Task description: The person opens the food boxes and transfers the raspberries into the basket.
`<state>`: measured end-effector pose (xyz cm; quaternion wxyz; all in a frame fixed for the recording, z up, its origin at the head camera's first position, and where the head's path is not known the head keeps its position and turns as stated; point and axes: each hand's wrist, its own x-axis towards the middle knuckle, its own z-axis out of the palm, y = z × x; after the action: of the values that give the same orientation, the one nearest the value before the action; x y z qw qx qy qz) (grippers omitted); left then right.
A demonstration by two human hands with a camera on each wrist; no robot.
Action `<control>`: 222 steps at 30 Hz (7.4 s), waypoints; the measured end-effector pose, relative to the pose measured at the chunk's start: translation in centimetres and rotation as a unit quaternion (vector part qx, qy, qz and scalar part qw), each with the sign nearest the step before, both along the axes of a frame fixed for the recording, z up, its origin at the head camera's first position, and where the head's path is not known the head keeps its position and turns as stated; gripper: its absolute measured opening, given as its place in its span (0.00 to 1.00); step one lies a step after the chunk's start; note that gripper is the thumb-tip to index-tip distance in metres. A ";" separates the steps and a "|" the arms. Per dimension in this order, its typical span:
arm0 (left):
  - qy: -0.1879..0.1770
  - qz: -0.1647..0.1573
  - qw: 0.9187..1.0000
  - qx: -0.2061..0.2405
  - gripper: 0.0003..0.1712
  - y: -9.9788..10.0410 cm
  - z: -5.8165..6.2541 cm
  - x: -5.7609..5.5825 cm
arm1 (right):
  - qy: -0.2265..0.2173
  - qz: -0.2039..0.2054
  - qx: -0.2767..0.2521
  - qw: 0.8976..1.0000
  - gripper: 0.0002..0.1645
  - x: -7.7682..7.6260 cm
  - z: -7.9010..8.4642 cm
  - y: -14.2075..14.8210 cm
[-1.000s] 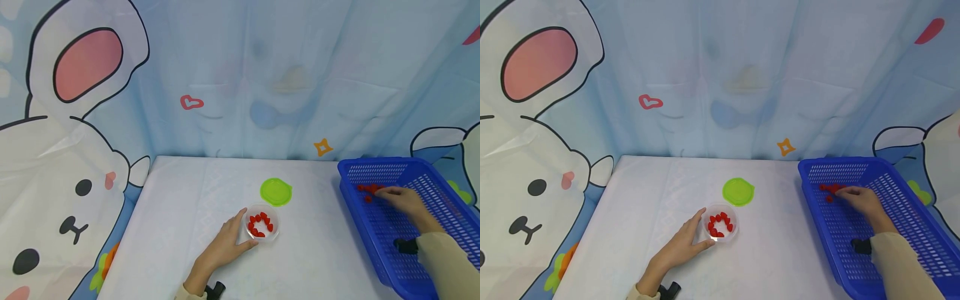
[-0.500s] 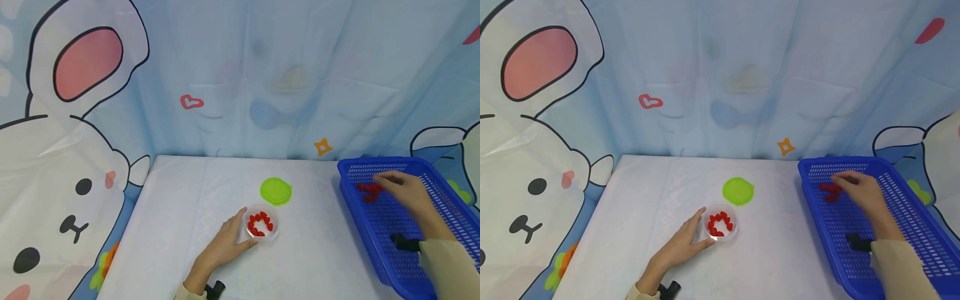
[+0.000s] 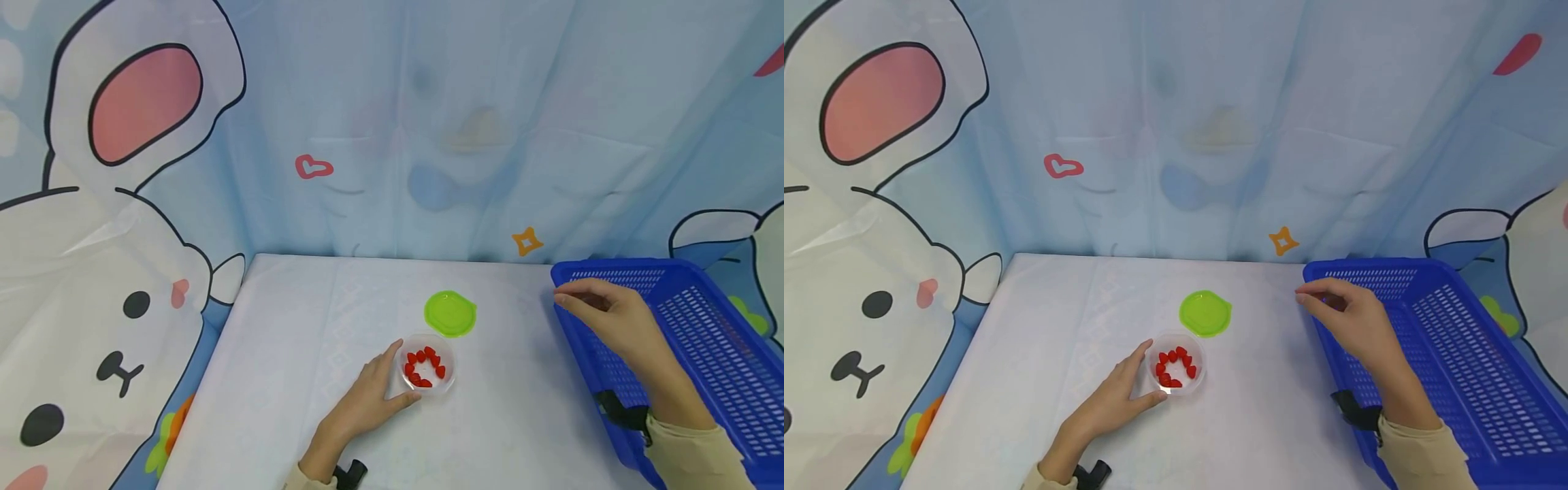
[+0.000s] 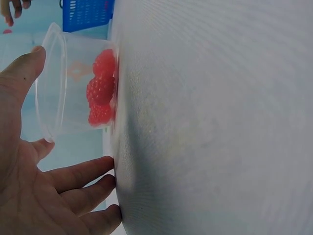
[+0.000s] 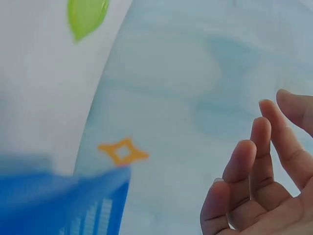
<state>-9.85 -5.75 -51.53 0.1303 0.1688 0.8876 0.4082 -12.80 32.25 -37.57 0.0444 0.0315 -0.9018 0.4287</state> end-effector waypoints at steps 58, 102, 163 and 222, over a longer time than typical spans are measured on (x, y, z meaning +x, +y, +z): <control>0.024 -0.013 1.000 -0.002 0.56 -0.3 0.0 -0.3 | 0.023 0.254 0.160 0.954 0.10 -2.7 -12.4 -16.8; 0.008 -0.005 1.000 0.003 0.55 -0.2 -0.2 -0.1 | 0.034 0.163 -0.130 0.977 0.12 -2.0 -13.7 -12.2; 0.010 -0.002 1.000 0.007 0.55 -0.1 -0.1 0.0 | -0.044 -0.121 -0.016 0.992 0.30 -3.9 -5.3 9.8; -0.002 -0.001 1.000 0.005 0.55 -0.1 -0.4 -0.2 | 0.013 -0.016 0.039 0.999 0.20 -0.6 0.6 0.0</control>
<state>-10.04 -5.89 -51.97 0.1314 0.1692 0.8852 0.4130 -13.38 32.22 -36.97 0.0620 0.0247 -0.9176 0.3919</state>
